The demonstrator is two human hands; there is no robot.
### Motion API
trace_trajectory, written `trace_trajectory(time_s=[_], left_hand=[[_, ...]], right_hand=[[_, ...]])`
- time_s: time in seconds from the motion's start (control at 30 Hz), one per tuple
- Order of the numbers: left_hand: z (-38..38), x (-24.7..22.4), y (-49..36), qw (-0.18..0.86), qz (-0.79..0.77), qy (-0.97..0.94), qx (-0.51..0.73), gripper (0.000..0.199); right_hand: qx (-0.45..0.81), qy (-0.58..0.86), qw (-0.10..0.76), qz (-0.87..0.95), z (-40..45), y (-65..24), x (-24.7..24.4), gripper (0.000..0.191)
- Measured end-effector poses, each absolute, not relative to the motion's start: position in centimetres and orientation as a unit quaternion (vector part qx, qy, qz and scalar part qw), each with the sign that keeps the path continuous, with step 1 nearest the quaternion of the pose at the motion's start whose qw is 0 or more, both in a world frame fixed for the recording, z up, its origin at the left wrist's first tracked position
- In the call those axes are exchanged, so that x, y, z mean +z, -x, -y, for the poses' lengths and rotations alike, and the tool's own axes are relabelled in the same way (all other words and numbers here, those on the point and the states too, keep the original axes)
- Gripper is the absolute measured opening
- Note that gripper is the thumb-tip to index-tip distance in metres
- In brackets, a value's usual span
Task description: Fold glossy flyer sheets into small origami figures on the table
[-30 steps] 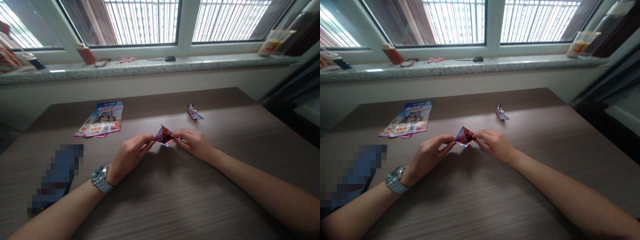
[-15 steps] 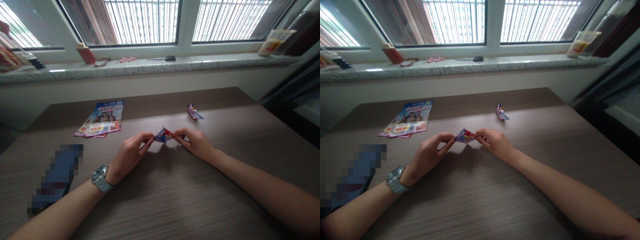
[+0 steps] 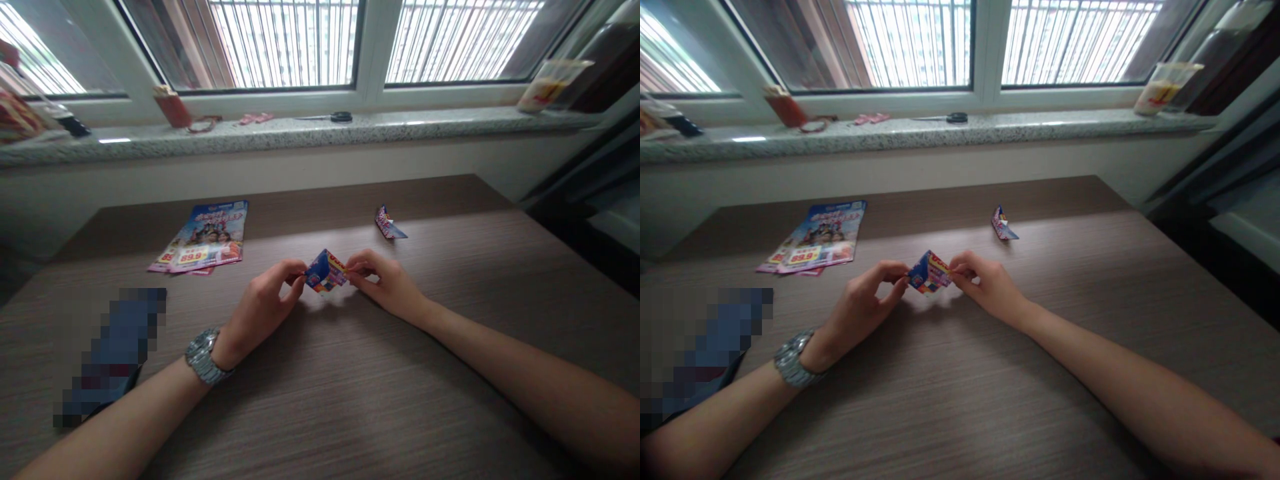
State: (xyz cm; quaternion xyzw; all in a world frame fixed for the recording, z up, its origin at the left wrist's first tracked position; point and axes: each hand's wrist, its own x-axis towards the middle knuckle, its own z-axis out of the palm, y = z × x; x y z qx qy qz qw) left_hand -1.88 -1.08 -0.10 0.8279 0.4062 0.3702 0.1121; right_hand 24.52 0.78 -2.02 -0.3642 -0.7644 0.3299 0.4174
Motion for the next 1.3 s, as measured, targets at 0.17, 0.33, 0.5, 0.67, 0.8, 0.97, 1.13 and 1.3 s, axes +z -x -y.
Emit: trace_trajectory(time_s=[0.17,0.33,0.5,0.67,0.8,0.97,1.13,1.3], left_hand=[[1.0,-0.6,2.0,0.146,-0.411,-0.831,0.346,0.014],[1.0,-1.0,2.1,0.150,-0.426,-0.837,0.310,0.012],[1.1,-0.8,2.0,0.102,-0.431,-0.857,0.264,0.017],[1.1,-0.9,1.8,0.075,-0.440,-0.856,0.261,0.033],[1.1,-0.7,1.7,0.081,-0.437,-0.857,0.259,0.032],[1.1,-0.3,1.4,0.113,-0.441,-0.847,0.273,0.023],[1.2,-0.3,1.1,0.136,-0.443,-0.839,0.287,0.029],[1.2,-0.3,1.0,0.152,-0.447,-0.831,0.295,0.029]], right_hand=[[0.327,0.369,0.386,0.780,-0.8,-24.5,-2.2,0.010],[0.317,0.377,0.352,0.796,-0.8,-24.5,-2.1,0.010],[0.305,0.373,0.344,0.806,-0.8,-24.4,-2.2,0.008],[0.284,0.375,0.342,0.813,-0.8,-24.2,-2.2,0.022],[0.279,0.364,0.338,0.822,-0.7,-24.2,-1.9,0.032],[0.267,0.351,0.338,0.831,-0.8,-24.2,-2.0,0.033],[0.263,0.348,0.324,0.839,-0.6,-24.0,-2.0,0.033],[0.255,0.345,0.322,0.844,-0.5,-23.8,-1.8,0.030]])
